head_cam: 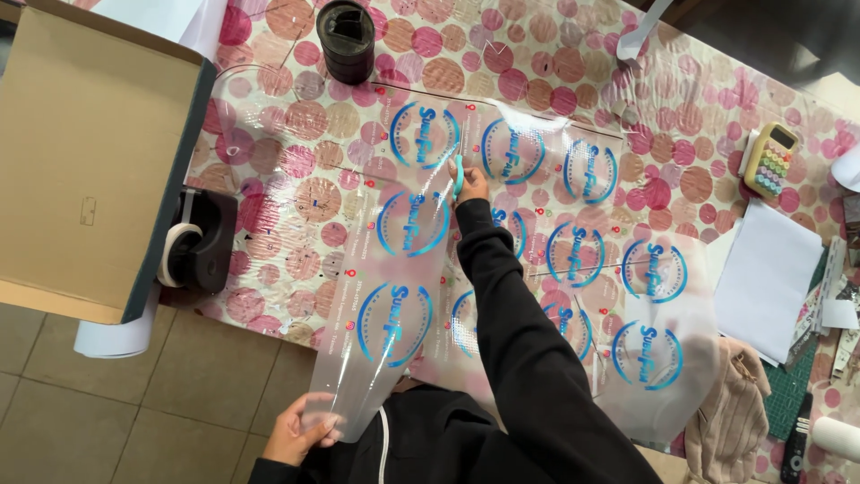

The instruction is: Cutting circular labels from a plastic sheet and placing them into a box

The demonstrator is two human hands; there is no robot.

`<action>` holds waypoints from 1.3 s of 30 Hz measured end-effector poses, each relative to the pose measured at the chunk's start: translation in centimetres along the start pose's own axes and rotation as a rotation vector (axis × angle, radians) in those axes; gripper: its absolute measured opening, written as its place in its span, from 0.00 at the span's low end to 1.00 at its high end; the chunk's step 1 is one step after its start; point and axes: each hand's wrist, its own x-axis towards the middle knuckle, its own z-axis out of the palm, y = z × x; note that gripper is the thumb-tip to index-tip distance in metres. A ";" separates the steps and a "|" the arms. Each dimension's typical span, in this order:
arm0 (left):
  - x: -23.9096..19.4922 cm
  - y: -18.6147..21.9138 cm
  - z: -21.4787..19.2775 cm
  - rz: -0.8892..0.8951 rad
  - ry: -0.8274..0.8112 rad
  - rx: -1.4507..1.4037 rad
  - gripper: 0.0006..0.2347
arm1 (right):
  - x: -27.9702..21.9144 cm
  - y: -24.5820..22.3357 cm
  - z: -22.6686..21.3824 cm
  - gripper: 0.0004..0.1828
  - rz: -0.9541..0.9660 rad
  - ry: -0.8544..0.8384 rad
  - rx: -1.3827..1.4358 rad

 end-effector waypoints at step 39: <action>-0.8 0.0 -0.3 -0.106 0.030 0.039 0.19 | 3.7 -0.7 -0.6 0.23 -0.186 -0.073 -0.156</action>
